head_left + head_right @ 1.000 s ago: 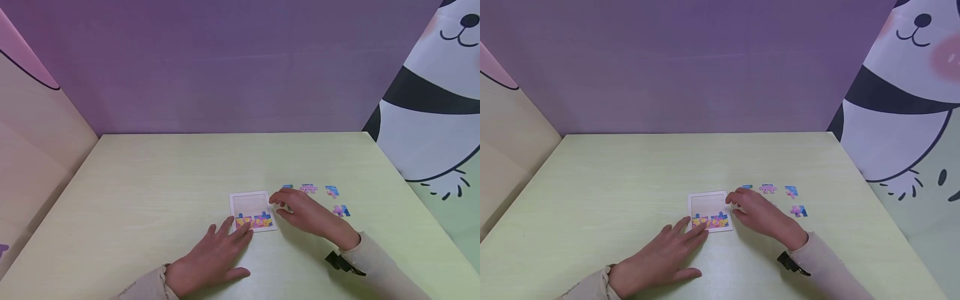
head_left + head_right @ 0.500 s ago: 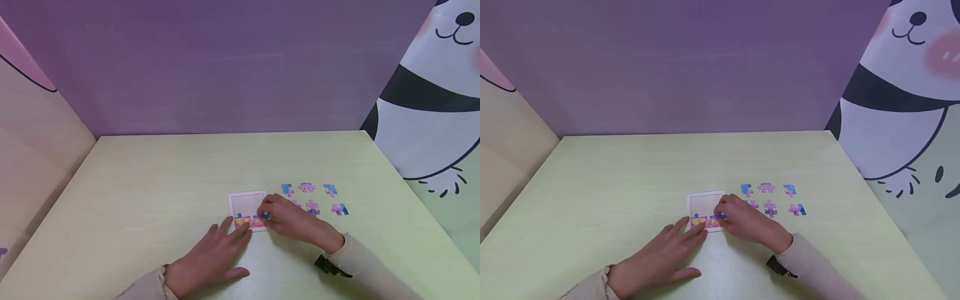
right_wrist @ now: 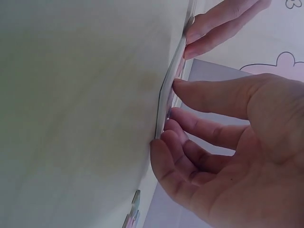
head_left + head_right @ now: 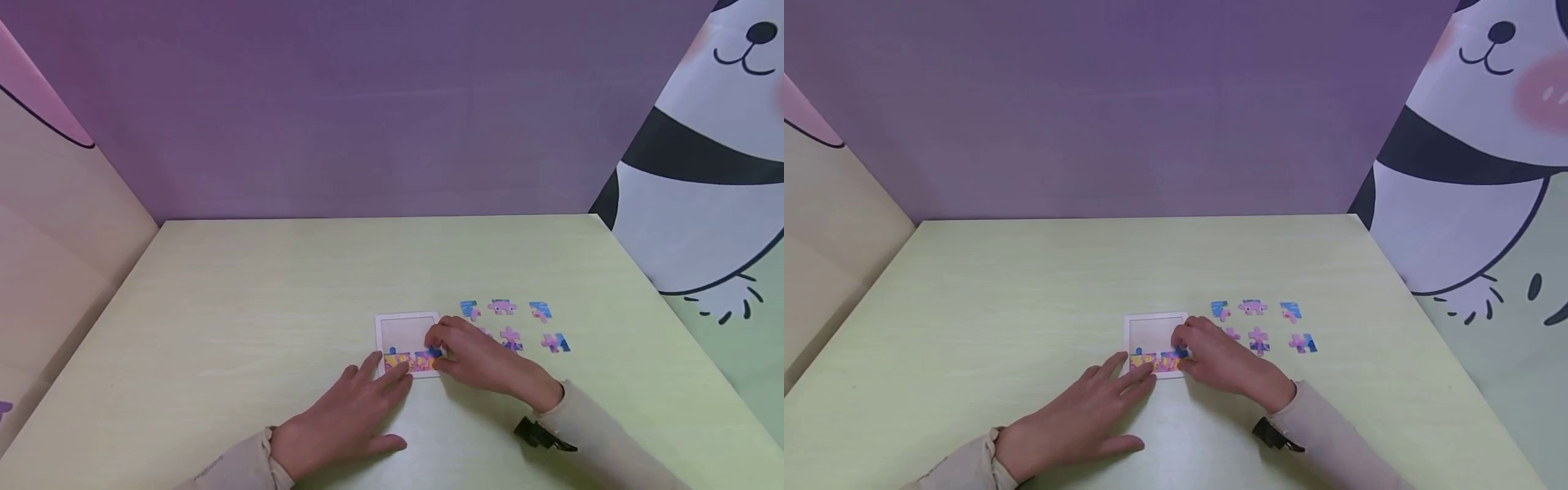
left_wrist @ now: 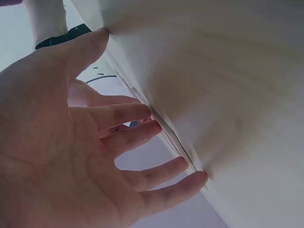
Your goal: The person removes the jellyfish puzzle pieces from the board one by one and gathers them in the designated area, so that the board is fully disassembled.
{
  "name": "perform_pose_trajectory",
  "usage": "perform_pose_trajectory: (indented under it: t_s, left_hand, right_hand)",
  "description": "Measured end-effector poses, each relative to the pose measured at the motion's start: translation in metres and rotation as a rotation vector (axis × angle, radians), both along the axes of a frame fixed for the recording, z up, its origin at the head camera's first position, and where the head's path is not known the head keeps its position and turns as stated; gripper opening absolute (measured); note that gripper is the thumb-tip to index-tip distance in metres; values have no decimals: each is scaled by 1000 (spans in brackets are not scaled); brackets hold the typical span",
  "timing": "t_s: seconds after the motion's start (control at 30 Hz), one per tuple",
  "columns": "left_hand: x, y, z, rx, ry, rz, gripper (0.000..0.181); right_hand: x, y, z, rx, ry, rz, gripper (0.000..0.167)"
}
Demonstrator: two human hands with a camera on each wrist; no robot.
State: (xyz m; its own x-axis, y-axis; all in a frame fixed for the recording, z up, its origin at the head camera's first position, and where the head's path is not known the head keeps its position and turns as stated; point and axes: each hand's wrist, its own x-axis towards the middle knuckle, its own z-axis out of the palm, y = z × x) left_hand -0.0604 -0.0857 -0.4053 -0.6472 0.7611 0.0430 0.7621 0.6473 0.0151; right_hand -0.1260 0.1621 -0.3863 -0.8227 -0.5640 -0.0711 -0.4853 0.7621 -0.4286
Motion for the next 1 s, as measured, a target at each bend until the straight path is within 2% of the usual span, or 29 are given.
perform_pose_trajectory:
  t_s: [0.17,0.3,0.4,0.6,0.8,1.0]
  left_hand:
    - [-5,2,-1,20,35,-48,62]
    - [-8,4,-1,52,22,-79,54]
    - [-8,6,-1,39,-11,-67,57]
    - [-5,7,-1,-26,14,-46,59]
    - [-5,8,0,-42,-18,-37,60]
    - [-3,5,1,-39,-3,-42,60]
  right_hand:
    - [-1,0,-1,-27,-9,16,19]
    - [-1,1,-1,-45,-25,24,19]
    - [-1,2,-2,-61,-38,29,20]
    - [-4,6,-3,-79,-61,26,19]
    - [-5,9,-5,-80,-69,20,20]
    - [-6,6,-6,-113,-73,22,23]
